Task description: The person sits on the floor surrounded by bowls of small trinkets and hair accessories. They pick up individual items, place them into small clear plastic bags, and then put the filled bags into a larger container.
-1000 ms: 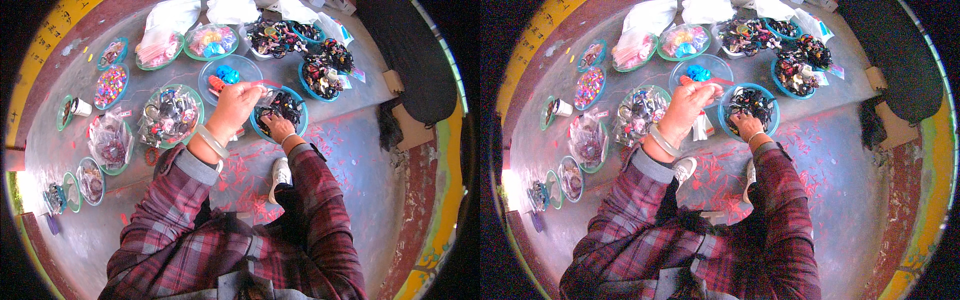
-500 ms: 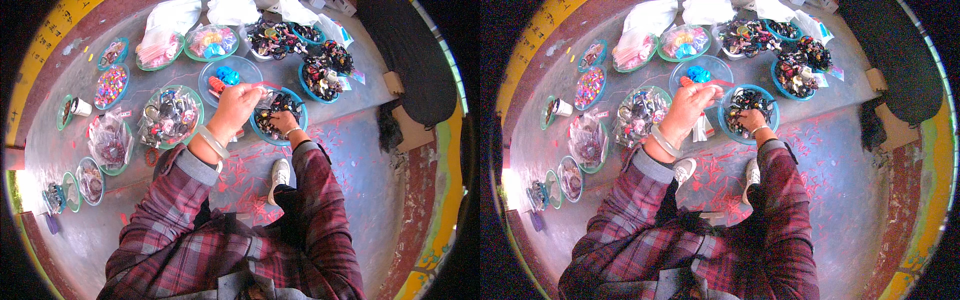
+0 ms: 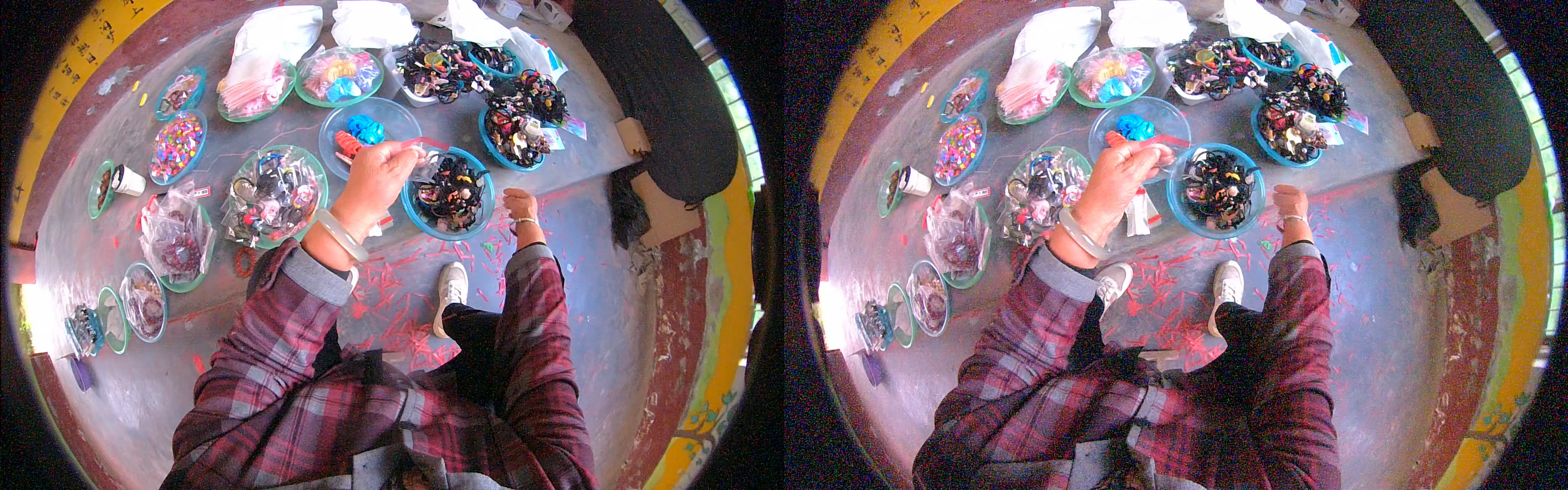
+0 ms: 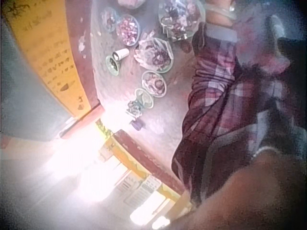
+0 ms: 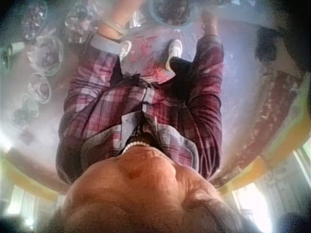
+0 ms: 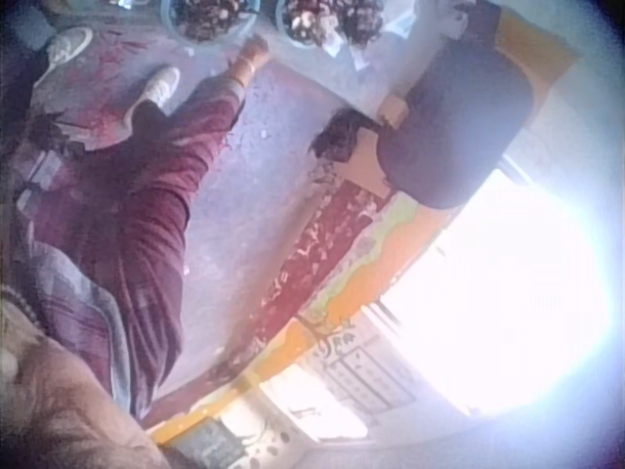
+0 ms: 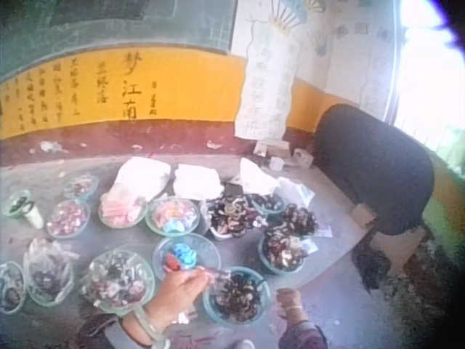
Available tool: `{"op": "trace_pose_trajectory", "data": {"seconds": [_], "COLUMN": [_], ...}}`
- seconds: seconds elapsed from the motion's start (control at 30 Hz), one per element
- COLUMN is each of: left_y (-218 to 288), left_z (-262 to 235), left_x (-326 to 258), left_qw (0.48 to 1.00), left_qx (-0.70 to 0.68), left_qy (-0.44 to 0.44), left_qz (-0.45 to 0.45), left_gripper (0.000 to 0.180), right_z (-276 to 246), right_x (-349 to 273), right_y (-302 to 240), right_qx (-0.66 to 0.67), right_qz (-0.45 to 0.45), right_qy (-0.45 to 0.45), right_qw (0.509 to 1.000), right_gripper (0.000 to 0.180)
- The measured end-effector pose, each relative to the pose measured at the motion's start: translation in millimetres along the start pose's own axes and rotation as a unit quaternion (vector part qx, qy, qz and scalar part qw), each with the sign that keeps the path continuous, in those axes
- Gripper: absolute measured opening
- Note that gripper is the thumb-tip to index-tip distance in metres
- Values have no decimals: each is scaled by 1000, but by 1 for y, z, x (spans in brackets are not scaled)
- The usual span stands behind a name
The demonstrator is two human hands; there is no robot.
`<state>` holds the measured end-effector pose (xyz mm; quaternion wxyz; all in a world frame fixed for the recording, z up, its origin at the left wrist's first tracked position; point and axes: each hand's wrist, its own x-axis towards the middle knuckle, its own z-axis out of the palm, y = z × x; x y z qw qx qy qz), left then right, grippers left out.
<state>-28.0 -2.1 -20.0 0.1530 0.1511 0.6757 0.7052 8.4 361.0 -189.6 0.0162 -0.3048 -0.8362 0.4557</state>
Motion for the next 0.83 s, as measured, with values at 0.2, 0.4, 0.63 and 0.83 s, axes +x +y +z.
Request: {"op": "trace_pose_trajectory", "data": {"seconds": [0.2, 0.4, 0.63, 0.83], "left_y": [0, -5, -2, 2], "left_z": [0, 0, -6, -3], "left_x": [-3, -1, -3, -3], "left_qw": [1000, 1000, 999, 1000], "left_qx": [13, 24, 28, 1], "left_qy": [3, 2, 4, 1], "left_qz": [2, 0, 17, 15], "left_gripper": [26, 25, 26, 27], "right_z": [26, 86, 71, 24], "right_x": [-6, -54, -39, -36], "right_y": [-31, -88, -86, -106], "right_qx": [-27, -308, -286, 131], "right_qz": [-118, -243, -174, 1], "right_qy": [12, 4, -35, -133], "right_qw": [993, 920, 942, 982], "right_gripper": [18, 31, 21, 25]}}
